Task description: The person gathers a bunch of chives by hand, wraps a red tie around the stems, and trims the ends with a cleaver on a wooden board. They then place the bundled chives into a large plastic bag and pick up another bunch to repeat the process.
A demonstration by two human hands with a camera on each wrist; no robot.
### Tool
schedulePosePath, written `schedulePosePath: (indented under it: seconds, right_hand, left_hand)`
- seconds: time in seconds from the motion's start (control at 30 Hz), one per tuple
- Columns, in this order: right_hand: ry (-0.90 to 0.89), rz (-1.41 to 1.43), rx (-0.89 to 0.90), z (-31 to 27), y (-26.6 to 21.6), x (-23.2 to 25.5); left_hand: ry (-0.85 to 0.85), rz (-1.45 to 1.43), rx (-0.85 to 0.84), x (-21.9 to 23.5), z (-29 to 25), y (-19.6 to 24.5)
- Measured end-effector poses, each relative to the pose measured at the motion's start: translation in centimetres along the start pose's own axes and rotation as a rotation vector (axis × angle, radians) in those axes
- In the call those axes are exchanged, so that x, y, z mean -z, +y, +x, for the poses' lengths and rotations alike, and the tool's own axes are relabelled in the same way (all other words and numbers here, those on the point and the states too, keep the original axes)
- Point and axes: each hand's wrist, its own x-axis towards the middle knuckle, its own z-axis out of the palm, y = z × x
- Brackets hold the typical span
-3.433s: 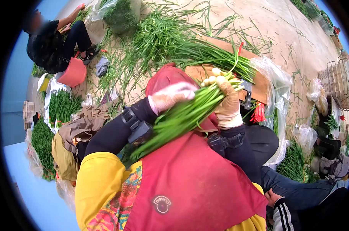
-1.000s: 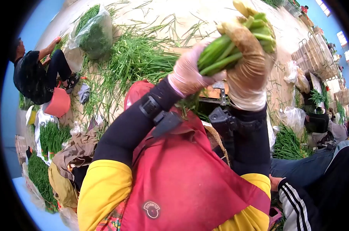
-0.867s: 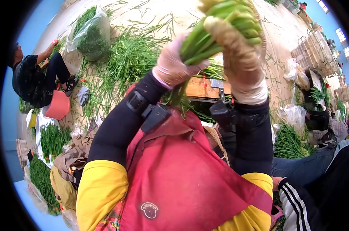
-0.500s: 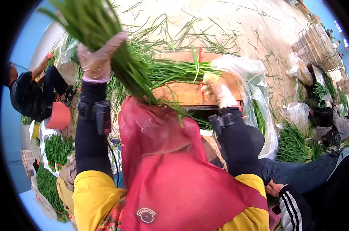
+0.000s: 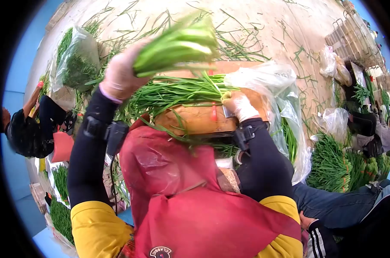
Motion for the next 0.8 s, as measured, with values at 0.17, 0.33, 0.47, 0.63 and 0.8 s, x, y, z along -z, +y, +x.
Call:
schedulePosePath:
  seconds: [0.17,0.33,0.47,0.63,0.8]
  right_hand:
    - [0.013,0.069,-0.058,0.3,2.2,5.1]
    - [0.237,0.661,0.023,6.0,13.8,-3.6]
    - [0.234,-0.149,0.021,2.0,9.7,2.4]
    - [0.177,0.191,0.224,3.8,13.1,2.0]
    - [0.239,0.438,0.322,4.1,10.1,6.9]
  left_hand:
    - [-0.382,0.013,0.028,-8.8,2.0,-0.2]
    - [-0.61,0.119,0.014,-17.1,2.2,-0.8]
    - [-0.661,0.175,0.12,-22.5,0.7,-1.5]
    - [-0.675,0.239,0.272,-23.9,0.4,-0.4]
    - [-0.619,0.249,0.217,-23.9,0.2,-0.5]
